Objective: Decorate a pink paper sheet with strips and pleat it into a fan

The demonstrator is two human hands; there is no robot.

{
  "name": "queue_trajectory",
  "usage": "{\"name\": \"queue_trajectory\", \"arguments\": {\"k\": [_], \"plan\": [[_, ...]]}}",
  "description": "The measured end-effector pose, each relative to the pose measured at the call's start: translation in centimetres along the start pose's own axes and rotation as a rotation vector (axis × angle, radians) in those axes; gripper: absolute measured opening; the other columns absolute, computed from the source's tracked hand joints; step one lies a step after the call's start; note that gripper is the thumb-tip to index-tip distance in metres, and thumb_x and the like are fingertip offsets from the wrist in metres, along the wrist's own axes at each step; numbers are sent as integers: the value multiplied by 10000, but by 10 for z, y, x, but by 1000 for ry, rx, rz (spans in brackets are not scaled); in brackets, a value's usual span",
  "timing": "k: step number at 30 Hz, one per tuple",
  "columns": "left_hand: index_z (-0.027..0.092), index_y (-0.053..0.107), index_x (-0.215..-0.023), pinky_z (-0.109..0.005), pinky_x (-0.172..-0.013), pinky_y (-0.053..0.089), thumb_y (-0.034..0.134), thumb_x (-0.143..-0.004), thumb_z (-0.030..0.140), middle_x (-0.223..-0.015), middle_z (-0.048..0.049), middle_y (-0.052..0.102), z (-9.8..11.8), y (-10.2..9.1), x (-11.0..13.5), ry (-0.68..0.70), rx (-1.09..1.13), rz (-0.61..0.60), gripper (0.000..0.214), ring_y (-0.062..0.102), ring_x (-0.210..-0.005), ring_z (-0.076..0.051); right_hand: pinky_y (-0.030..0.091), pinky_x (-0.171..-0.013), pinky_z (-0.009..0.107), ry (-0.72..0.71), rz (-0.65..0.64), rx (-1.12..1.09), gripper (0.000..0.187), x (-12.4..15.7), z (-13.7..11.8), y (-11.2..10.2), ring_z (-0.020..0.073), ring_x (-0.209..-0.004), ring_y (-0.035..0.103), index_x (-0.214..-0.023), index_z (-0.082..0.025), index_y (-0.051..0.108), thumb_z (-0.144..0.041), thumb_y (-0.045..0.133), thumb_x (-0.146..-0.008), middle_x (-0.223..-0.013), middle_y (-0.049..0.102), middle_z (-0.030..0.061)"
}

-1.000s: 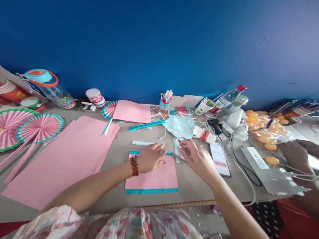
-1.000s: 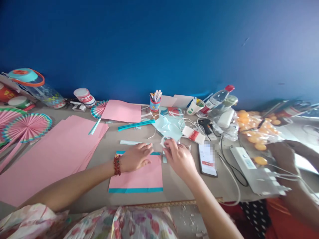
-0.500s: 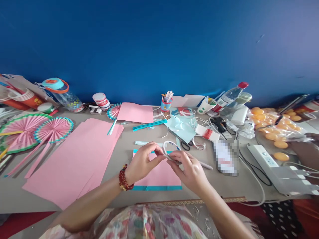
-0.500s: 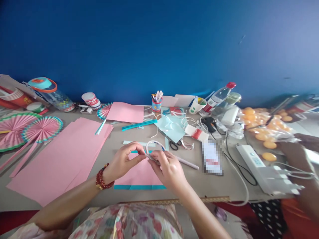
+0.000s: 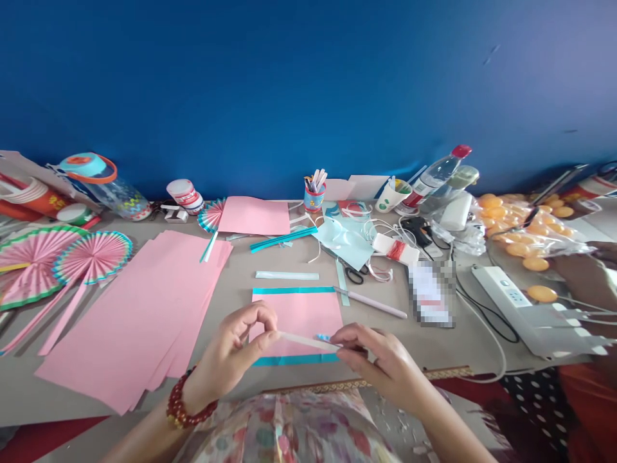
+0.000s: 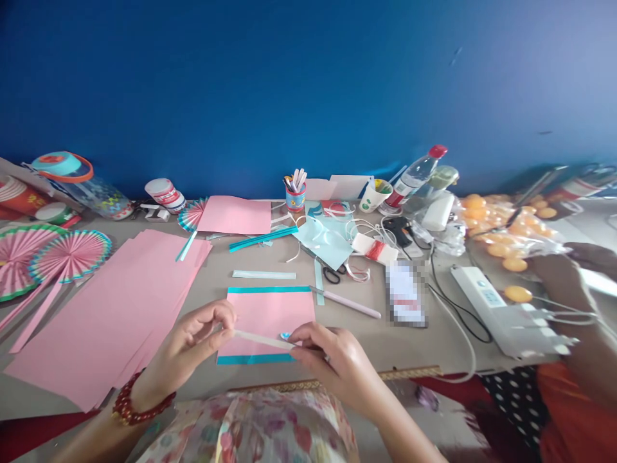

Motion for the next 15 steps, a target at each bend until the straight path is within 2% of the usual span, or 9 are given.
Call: {"name": "queue_trajectory", "arguments": {"k": [3, 8, 11, 15], "plan": [[214, 525, -813, -285, -735, 424, 521, -944, 326, -822, -25, 521, -5, -10, 2, -1, -18, 46, 173, 511, -821, -176, 396, -528, 200, 12, 17, 57, 156, -7, 2, 1, 104, -544, 573, -1015, -225, 621, -320, 501, -983, -684, 669, -25], [213, 515, -798, -279, -740, 436, 528, -942, 343, -803, -17, 516, -5, -23, 1, 24, -42, 85, 195, 509, -791, -164, 416, -555, 215, -66, 48, 157, 162, -21, -2, 5, 124, -581, 621, -1069, -224, 633, -299, 523, -975, -729, 707, -2], [208, 527, -797, -275, -766, 444, 551, -933, 350, -809, -12, 524, -10, -26, -2, 4, -10, 59, 198, 518, -803, -156, 444, -567, 215, -96, 76, 142, 179, -24, -3, 2, 132, -616, 652, -1119, -225, 612, -288, 532, -972, -744, 722, -5], [205, 578, -852, -276, -781, 463, 574, -920, 374, -852, -18, 574, -25, -21, -10, -98, 63, 5, 183, 550, -837, -156, 473, -588, 224, -161, 174, 180, 164, -24, -8, -15, 128, -656, 660, -1116, -219, 603, -245, 526, -973, -868, 744, 22]]}}
Point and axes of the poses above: each hand's wrist, its own x-axis away from the middle knuckle, its own y-axis out of the palm, z = x × y, the point moved 7 cm from there along -x, towards the middle knuckle
